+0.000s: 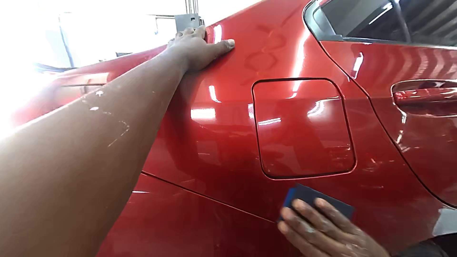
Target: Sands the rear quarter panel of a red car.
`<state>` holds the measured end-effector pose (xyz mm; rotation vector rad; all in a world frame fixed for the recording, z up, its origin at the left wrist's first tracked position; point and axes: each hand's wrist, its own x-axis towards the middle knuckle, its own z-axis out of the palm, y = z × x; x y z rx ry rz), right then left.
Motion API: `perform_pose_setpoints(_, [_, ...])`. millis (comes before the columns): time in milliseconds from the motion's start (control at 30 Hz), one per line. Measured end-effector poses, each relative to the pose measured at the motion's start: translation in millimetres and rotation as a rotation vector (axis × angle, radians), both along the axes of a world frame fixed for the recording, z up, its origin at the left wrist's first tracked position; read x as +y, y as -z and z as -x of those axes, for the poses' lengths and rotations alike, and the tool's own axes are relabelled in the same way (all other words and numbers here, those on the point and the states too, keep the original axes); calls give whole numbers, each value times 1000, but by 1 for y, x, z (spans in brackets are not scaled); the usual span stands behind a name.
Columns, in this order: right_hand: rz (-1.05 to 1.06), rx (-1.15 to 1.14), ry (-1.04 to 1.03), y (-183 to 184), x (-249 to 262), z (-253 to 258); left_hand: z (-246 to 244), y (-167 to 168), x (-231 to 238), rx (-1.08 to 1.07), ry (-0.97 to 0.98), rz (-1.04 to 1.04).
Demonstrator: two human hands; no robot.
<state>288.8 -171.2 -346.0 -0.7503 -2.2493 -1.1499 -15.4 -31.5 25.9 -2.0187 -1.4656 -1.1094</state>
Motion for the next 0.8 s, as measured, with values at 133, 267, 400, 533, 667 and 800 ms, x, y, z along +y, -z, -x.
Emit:
perform_pose_setpoints(133, [0,43,28,3,-2,7,1,3,-1,-2,14,21])
perform_pose_setpoints(267, [-27,-31,86,25,-12,-58,3,2,-1,-6,-2,-12])
perform_pose_setpoints(400, [-17,98,78,-4,1,24,-4,4,-7,-12,-35,23])
perform_pose_setpoints(533, [-51,155,109,-7,3,46,0,4,-6,3,-15,24])
perform_pose_setpoints(667, [-30,75,197,16,-17,9,1,4,-5,-1,-32,15])
perform_pose_setpoints(800, [-62,209,175,-10,-3,55,-2,4,-6,0,-30,25])
